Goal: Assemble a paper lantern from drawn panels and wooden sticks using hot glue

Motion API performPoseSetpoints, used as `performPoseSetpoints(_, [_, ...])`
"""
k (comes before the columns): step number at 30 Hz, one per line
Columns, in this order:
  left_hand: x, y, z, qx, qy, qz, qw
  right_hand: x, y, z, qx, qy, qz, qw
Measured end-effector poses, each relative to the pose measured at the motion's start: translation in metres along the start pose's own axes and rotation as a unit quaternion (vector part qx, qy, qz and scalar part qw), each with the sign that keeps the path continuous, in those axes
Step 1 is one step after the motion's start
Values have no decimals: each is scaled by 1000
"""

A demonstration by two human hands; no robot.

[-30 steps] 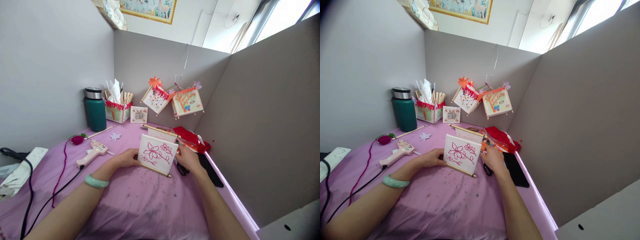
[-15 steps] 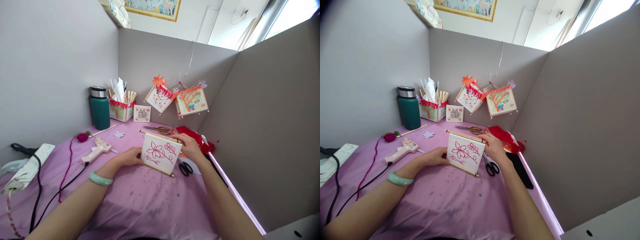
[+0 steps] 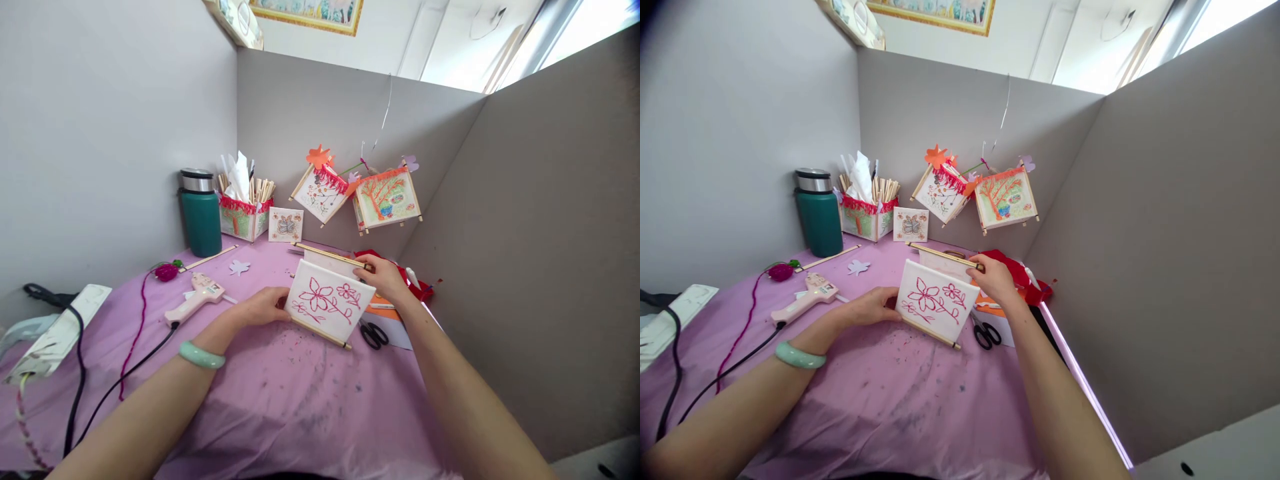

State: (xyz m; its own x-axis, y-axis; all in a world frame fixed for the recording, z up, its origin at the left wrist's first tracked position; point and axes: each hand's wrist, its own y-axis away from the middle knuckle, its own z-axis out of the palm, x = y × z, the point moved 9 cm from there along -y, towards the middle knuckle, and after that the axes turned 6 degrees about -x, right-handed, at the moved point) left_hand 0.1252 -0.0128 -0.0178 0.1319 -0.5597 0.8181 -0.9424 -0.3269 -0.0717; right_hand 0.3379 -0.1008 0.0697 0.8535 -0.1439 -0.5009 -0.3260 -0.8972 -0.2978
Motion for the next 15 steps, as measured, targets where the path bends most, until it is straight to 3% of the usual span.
performPoseSetpoints(3, [3,-4,-9,21,-1,-9,1000,-12,-6,-3,-16,172,-24,985])
performPoseSetpoints(6, [7,-8,-24,32,-53,-26,998,-16,-10,-3,-33,239,-10,970])
performPoseSetpoints(11, [43,-11,-58,-40,-118,-15,992,-4,-9,5,-7,76,33,997])
performPoseSetpoints(15, [91,-13,-99,-35,-275,-55,959,7,-3,26,66,-91,37,993])
